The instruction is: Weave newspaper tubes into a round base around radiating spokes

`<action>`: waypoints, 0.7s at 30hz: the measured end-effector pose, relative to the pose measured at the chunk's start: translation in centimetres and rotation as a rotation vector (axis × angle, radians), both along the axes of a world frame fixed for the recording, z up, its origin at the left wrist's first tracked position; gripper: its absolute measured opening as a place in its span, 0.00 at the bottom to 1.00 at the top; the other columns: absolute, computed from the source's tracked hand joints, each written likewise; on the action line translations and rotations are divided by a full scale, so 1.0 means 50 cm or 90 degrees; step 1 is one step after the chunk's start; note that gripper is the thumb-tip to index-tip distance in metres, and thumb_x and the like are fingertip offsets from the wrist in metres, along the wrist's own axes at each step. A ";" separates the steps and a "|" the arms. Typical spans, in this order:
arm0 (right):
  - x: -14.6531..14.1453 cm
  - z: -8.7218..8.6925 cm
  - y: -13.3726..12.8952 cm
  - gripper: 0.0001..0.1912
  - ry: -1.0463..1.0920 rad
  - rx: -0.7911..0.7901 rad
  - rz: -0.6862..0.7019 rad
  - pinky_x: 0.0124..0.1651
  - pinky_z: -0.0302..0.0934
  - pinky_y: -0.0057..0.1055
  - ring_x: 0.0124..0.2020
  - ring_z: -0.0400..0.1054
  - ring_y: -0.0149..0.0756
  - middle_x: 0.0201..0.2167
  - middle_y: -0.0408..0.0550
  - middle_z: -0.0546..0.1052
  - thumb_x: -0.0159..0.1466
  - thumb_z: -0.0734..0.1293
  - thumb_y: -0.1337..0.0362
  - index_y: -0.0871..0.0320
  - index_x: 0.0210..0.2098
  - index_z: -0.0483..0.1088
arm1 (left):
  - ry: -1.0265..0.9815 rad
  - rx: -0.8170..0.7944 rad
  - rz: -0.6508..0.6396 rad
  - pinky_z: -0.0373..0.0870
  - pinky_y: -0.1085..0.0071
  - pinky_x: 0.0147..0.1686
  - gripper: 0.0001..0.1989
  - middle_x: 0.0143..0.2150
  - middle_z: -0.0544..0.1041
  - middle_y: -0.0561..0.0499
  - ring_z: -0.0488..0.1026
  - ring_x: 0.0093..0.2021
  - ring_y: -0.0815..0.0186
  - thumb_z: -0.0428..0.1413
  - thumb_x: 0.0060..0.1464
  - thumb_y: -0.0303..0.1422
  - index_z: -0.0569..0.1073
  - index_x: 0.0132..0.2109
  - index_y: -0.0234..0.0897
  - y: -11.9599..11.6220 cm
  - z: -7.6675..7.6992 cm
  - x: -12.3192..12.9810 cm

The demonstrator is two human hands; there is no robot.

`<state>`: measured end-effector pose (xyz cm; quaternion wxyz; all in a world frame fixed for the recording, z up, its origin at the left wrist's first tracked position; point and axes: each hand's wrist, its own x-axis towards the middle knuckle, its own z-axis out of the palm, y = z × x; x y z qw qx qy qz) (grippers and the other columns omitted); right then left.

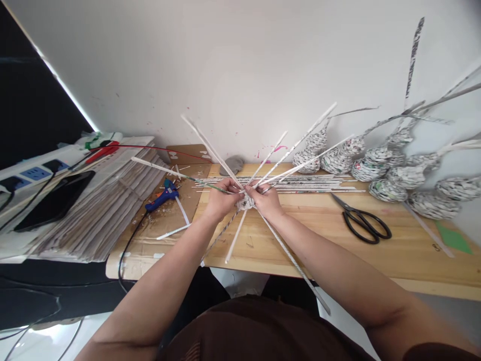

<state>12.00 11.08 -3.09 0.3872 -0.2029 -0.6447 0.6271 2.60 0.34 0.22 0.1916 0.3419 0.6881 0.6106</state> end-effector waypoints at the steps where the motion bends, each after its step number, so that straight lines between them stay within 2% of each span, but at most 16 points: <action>1: 0.000 -0.002 0.002 0.14 -0.005 0.013 -0.008 0.26 0.56 0.29 0.21 0.61 0.31 0.18 0.39 0.69 0.52 0.71 0.52 0.57 0.26 0.71 | 0.001 -0.002 0.003 0.64 0.74 0.25 0.13 0.24 0.73 0.55 0.69 0.25 0.69 0.65 0.35 0.30 0.74 0.33 0.36 0.000 0.000 0.000; 7: -0.002 -0.008 0.006 0.13 0.004 0.021 0.009 0.27 0.58 0.29 0.22 0.63 0.31 0.19 0.40 0.71 0.53 0.70 0.52 0.56 0.27 0.72 | -0.051 0.030 -0.057 0.64 0.74 0.25 0.16 0.25 0.73 0.54 0.67 0.24 0.71 0.69 0.36 0.37 0.74 0.32 0.35 -0.005 0.011 0.004; 13: -0.005 -0.009 -0.001 0.14 0.006 -0.014 0.026 0.27 0.58 0.29 0.21 0.61 0.30 0.19 0.39 0.69 0.53 0.70 0.51 0.56 0.27 0.71 | -0.017 0.040 -0.006 0.60 0.74 0.23 0.14 0.23 0.70 0.55 0.64 0.22 0.72 0.67 0.40 0.38 0.72 0.28 0.35 0.002 0.003 0.007; 17: -0.003 -0.002 -0.005 0.14 0.021 -0.039 0.031 0.28 0.57 0.28 0.21 0.60 0.30 0.19 0.38 0.67 0.52 0.69 0.52 0.55 0.25 0.68 | -0.014 0.051 0.016 0.62 0.73 0.24 0.13 0.23 0.72 0.54 0.66 0.24 0.69 0.67 0.41 0.39 0.73 0.30 0.36 0.009 0.000 0.008; 21: 0.000 0.001 -0.004 0.13 0.033 -0.055 0.032 0.29 0.57 0.28 0.22 0.61 0.30 0.19 0.38 0.67 0.52 0.69 0.53 0.55 0.25 0.67 | -0.035 0.061 0.005 0.64 0.72 0.26 0.13 0.24 0.74 0.53 0.69 0.25 0.68 0.67 0.40 0.37 0.72 0.29 0.36 0.008 0.003 0.012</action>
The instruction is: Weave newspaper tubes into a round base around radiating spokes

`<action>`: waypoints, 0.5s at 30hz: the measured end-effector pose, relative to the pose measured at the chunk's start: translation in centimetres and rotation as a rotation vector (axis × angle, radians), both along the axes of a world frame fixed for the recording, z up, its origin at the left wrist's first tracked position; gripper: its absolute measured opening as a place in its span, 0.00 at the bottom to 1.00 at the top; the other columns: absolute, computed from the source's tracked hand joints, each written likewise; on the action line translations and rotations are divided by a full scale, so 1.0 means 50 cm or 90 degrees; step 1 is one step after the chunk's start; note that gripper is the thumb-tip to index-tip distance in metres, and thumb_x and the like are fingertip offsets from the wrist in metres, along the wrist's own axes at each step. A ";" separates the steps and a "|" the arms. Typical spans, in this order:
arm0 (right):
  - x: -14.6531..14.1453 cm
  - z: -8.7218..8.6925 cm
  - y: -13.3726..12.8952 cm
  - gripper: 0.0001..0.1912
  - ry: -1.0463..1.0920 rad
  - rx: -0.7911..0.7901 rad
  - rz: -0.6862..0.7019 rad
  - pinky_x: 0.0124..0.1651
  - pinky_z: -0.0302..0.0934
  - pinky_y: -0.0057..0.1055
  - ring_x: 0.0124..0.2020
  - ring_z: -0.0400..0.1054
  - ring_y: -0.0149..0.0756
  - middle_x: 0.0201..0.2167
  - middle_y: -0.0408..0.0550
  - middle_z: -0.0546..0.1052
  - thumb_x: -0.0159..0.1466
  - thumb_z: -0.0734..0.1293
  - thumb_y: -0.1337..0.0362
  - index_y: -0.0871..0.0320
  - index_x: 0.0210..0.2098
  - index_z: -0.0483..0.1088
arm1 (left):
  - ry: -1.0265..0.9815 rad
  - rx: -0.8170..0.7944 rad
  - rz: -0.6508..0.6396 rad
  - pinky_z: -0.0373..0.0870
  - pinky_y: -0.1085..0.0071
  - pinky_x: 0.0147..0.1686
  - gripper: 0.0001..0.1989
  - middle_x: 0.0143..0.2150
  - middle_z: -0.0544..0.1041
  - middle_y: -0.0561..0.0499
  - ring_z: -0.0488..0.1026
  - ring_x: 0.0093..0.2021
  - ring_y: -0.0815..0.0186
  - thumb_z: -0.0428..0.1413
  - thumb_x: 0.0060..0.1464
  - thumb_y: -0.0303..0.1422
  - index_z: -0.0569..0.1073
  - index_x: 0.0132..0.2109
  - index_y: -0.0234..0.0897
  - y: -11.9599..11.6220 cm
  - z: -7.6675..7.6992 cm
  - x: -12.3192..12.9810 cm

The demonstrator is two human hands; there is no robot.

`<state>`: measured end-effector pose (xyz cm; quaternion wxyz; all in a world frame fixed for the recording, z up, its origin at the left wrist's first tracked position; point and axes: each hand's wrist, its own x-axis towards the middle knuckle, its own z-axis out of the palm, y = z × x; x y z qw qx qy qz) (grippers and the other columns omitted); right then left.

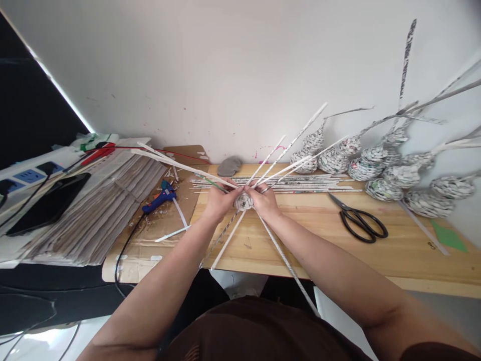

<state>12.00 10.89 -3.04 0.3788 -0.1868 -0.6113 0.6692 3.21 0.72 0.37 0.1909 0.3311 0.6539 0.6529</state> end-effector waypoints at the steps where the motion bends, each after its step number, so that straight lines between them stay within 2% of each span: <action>1: 0.001 0.000 0.001 0.13 0.001 0.000 -0.003 0.28 0.57 0.28 0.22 0.60 0.30 0.19 0.38 0.67 0.52 0.69 0.53 0.55 0.24 0.67 | -0.007 -0.001 -0.010 0.64 0.72 0.26 0.13 0.25 0.74 0.53 0.69 0.25 0.68 0.67 0.39 0.36 0.72 0.29 0.36 -0.001 0.001 0.001; 4: 0.002 0.001 0.001 0.12 -0.001 0.003 -0.016 0.28 0.57 0.28 0.22 0.61 0.30 0.19 0.38 0.67 0.52 0.70 0.54 0.55 0.24 0.67 | -0.010 -0.003 -0.025 0.65 0.73 0.27 0.13 0.26 0.75 0.53 0.70 0.26 0.69 0.67 0.38 0.33 0.73 0.31 0.35 0.000 0.002 0.002; 7: 0.002 0.008 0.001 0.12 0.001 -0.010 0.005 0.29 0.60 0.29 0.23 0.64 0.32 0.19 0.39 0.70 0.50 0.70 0.54 0.55 0.24 0.68 | 0.005 0.005 0.001 0.66 0.72 0.29 0.13 0.26 0.75 0.52 0.71 0.27 0.68 0.67 0.37 0.32 0.74 0.31 0.34 0.002 0.001 0.001; 11: 0.002 0.018 0.000 0.15 0.003 -0.111 0.092 0.27 0.63 0.31 0.21 0.66 0.33 0.19 0.41 0.73 0.48 0.72 0.53 0.57 0.26 0.71 | -0.019 0.022 0.023 0.67 0.71 0.29 0.15 0.27 0.76 0.51 0.72 0.27 0.67 0.68 0.36 0.35 0.76 0.33 0.33 0.001 0.000 -0.012; 15: 0.001 0.014 -0.001 0.16 -0.038 -0.147 0.084 0.27 0.64 0.32 0.22 0.68 0.34 0.20 0.42 0.75 0.48 0.73 0.51 0.57 0.26 0.71 | -0.034 0.031 0.051 0.67 0.71 0.29 0.18 0.29 0.78 0.50 0.73 0.28 0.66 0.69 0.35 0.36 0.78 0.36 0.34 -0.008 -0.003 -0.026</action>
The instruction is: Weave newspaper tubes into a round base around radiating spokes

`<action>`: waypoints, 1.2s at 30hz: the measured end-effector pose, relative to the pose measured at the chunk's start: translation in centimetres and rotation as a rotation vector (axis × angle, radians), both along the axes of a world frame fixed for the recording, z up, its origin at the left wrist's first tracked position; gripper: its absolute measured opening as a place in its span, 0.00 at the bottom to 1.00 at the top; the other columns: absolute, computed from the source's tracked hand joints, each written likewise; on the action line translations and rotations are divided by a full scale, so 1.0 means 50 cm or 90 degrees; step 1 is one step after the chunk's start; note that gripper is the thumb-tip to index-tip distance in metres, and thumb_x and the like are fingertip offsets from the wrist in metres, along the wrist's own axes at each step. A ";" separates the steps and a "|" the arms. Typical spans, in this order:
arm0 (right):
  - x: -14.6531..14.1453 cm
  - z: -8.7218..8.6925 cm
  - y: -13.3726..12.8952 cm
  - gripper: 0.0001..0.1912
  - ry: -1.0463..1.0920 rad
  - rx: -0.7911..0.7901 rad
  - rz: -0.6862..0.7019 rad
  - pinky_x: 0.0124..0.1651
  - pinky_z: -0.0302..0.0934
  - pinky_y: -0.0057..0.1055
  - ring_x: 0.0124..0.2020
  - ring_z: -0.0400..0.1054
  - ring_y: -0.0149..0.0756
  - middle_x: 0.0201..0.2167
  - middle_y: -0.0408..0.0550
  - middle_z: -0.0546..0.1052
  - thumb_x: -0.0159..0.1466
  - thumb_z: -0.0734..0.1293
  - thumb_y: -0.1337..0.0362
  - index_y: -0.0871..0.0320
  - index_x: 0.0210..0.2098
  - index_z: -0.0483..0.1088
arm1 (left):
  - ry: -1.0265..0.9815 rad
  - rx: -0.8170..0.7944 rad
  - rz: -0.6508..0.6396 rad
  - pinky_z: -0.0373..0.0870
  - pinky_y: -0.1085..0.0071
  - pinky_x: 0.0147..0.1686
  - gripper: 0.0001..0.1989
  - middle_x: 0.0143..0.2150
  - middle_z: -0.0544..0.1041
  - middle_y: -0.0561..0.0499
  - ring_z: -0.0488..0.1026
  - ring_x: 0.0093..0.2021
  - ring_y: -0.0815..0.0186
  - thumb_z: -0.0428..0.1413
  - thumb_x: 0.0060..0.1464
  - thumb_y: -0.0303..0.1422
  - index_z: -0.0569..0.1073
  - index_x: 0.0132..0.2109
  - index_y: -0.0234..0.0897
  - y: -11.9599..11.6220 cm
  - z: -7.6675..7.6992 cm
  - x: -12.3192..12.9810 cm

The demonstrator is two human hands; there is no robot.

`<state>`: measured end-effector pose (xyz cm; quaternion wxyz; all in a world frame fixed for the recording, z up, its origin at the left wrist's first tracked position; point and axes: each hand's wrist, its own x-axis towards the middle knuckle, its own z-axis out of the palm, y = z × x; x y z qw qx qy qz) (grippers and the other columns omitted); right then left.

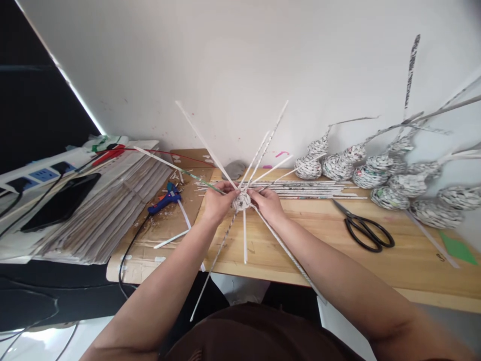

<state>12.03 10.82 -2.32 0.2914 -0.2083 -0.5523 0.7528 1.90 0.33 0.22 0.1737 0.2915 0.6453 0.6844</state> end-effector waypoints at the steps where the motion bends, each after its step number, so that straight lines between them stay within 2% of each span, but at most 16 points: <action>1: 0.000 -0.002 -0.001 0.16 -0.008 0.008 -0.008 0.27 0.64 0.31 0.22 0.68 0.34 0.20 0.42 0.75 0.48 0.73 0.51 0.57 0.25 0.72 | 0.003 -0.002 0.003 0.67 0.71 0.28 0.17 0.28 0.77 0.51 0.73 0.28 0.66 0.69 0.35 0.36 0.78 0.36 0.35 -0.002 -0.001 -0.002; 6: 0.000 -0.012 -0.002 0.15 0.017 0.020 -0.031 0.27 0.63 0.30 0.21 0.69 0.33 0.20 0.41 0.76 0.46 0.75 0.53 0.57 0.24 0.72 | -0.003 -0.049 -0.029 0.62 0.74 0.23 0.13 0.23 0.74 0.53 0.67 0.23 0.70 0.68 0.36 0.35 0.78 0.31 0.34 -0.008 -0.001 0.000; 9: -0.002 -0.016 -0.003 0.15 0.022 0.029 -0.039 0.30 0.65 0.31 0.22 0.70 0.33 0.21 0.41 0.77 0.45 0.76 0.55 0.58 0.25 0.72 | -0.027 -0.068 -0.059 0.63 0.73 0.23 0.13 0.24 0.75 0.53 0.68 0.23 0.69 0.67 0.36 0.35 0.78 0.31 0.34 -0.010 0.001 0.000; 14: -0.004 -0.013 -0.007 0.21 0.029 -0.087 -0.021 0.28 0.66 0.32 0.21 0.70 0.34 0.21 0.40 0.77 0.42 0.78 0.56 0.56 0.31 0.69 | -0.080 -0.048 -0.089 0.65 0.72 0.26 0.13 0.25 0.76 0.52 0.71 0.24 0.68 0.68 0.34 0.33 0.77 0.31 0.35 -0.009 0.001 -0.004; 20: 0.001 0.003 -0.007 0.29 0.052 -0.184 0.050 0.33 0.68 0.34 0.25 0.73 0.35 0.26 0.42 0.80 0.37 0.81 0.58 0.56 0.37 0.72 | -0.111 -0.023 -0.110 0.65 0.73 0.25 0.15 0.23 0.75 0.52 0.69 0.23 0.69 0.70 0.32 0.34 0.77 0.29 0.33 -0.003 -0.002 0.001; 22: 0.002 0.004 -0.007 0.28 0.056 -0.177 0.050 0.32 0.68 0.33 0.24 0.73 0.34 0.25 0.41 0.80 0.38 0.81 0.58 0.56 0.37 0.73 | -0.128 -0.023 -0.101 0.64 0.73 0.24 0.17 0.23 0.75 0.52 0.69 0.22 0.69 0.71 0.31 0.35 0.77 0.29 0.33 -0.002 -0.001 0.004; 28: 0.001 -0.003 -0.008 0.15 0.058 -0.015 0.016 0.29 0.62 0.29 0.21 0.67 0.30 0.20 0.41 0.77 0.44 0.78 0.56 0.58 0.27 0.75 | -0.120 -0.038 -0.077 0.62 0.74 0.22 0.16 0.22 0.74 0.52 0.67 0.21 0.71 0.71 0.31 0.35 0.76 0.28 0.33 -0.004 0.005 0.014; 36: -0.005 -0.002 -0.009 0.14 0.066 -0.033 -0.096 0.31 0.62 0.30 0.23 0.68 0.32 0.21 0.41 0.76 0.46 0.75 0.56 0.58 0.26 0.73 | -0.141 0.026 -0.052 0.65 0.73 0.24 0.16 0.23 0.75 0.52 0.68 0.22 0.69 0.70 0.34 0.39 0.76 0.29 0.33 0.011 0.001 0.035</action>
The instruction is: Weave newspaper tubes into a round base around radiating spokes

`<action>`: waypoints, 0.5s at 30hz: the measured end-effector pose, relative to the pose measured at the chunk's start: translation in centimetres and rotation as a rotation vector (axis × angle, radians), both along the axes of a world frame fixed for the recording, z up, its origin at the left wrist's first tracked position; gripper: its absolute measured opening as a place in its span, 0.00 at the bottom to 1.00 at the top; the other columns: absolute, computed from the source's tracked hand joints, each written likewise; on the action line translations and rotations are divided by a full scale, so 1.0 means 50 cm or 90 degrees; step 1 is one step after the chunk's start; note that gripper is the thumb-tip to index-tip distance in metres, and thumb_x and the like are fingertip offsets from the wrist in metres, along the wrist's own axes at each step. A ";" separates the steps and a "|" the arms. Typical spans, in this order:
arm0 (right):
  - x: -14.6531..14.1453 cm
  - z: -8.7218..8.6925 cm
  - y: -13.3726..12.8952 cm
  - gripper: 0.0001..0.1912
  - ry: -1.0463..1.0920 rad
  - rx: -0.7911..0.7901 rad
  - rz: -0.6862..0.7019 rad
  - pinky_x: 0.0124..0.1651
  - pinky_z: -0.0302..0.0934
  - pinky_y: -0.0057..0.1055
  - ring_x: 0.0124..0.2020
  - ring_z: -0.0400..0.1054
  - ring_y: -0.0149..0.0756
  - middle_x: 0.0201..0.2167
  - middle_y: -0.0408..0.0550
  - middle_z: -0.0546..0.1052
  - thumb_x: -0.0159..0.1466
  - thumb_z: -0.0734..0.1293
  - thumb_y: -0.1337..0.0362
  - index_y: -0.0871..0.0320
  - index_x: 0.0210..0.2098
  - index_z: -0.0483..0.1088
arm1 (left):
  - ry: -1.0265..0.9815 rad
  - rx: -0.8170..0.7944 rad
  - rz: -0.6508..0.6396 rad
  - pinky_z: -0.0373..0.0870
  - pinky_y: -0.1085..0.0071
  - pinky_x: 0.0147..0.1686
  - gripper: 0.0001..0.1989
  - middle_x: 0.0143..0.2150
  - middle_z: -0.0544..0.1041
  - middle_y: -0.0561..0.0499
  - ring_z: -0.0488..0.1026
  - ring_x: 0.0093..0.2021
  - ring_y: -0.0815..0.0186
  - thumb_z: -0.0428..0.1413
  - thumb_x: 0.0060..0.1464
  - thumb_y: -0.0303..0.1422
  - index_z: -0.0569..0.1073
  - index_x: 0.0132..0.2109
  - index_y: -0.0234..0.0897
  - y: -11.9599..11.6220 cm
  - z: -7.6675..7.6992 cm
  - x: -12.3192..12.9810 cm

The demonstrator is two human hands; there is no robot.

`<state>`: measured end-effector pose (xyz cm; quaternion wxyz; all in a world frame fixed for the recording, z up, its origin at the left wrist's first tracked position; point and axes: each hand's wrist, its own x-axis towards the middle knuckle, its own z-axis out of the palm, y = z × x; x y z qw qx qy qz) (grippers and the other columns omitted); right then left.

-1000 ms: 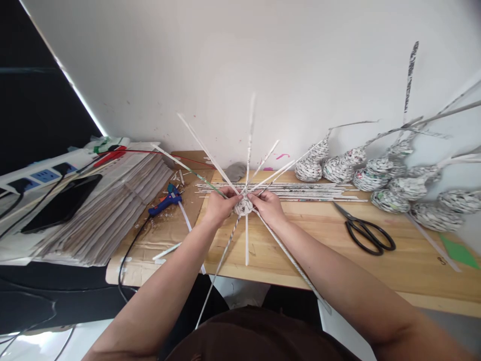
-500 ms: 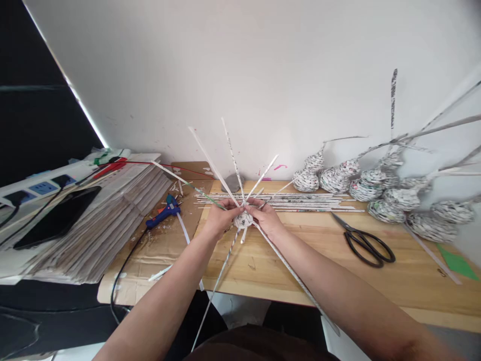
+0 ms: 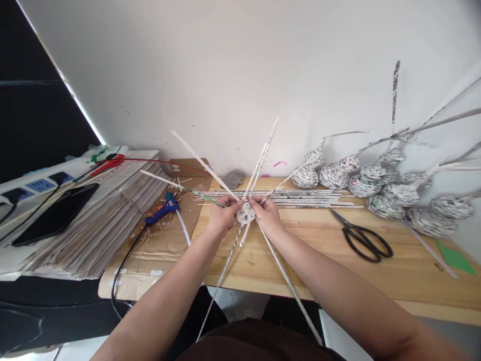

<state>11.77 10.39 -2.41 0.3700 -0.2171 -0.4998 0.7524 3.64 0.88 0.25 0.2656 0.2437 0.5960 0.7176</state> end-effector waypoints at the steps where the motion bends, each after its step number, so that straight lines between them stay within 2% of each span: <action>1: 0.000 0.001 0.001 0.14 0.001 -0.013 0.001 0.31 0.62 0.30 0.23 0.68 0.32 0.21 0.42 0.77 0.45 0.75 0.57 0.59 0.26 0.73 | 0.014 0.013 0.005 0.66 0.73 0.25 0.16 0.24 0.75 0.52 0.69 0.23 0.69 0.69 0.35 0.38 0.76 0.30 0.33 0.003 -0.004 -0.001; 4: 0.000 0.001 0.003 0.13 0.015 -0.045 0.012 0.32 0.63 0.30 0.24 0.69 0.31 0.21 0.42 0.77 0.44 0.76 0.58 0.59 0.25 0.74 | 0.085 0.018 0.004 0.67 0.72 0.28 0.12 0.26 0.77 0.51 0.71 0.26 0.68 0.67 0.39 0.37 0.77 0.31 0.34 0.008 -0.013 -0.005; 7: 0.001 0.001 0.004 0.13 0.018 -0.063 -0.003 0.31 0.63 0.29 0.23 0.69 0.31 0.20 0.41 0.76 0.43 0.76 0.60 0.59 0.25 0.74 | 0.202 -0.037 0.015 0.69 0.70 0.30 0.09 0.29 0.79 0.49 0.74 0.28 0.64 0.65 0.42 0.34 0.78 0.32 0.34 0.004 -0.013 -0.008; 11: 0.005 0.006 0.002 0.11 -0.005 -0.029 -0.017 0.30 0.63 0.29 0.23 0.69 0.31 0.21 0.40 0.76 0.44 0.76 0.62 0.58 0.26 0.74 | 0.361 -0.108 0.090 0.70 0.68 0.37 0.04 0.32 0.81 0.48 0.77 0.34 0.61 0.62 0.46 0.32 0.80 0.31 0.37 -0.009 0.000 -0.003; 15: 0.010 0.013 -0.005 0.12 -0.011 0.005 -0.009 0.30 0.64 0.29 0.24 0.70 0.32 0.23 0.42 0.77 0.46 0.75 0.60 0.58 0.27 0.73 | 0.448 -0.151 0.095 0.69 0.71 0.35 0.05 0.32 0.82 0.50 0.76 0.33 0.63 0.60 0.49 0.33 0.81 0.33 0.39 -0.020 0.012 0.006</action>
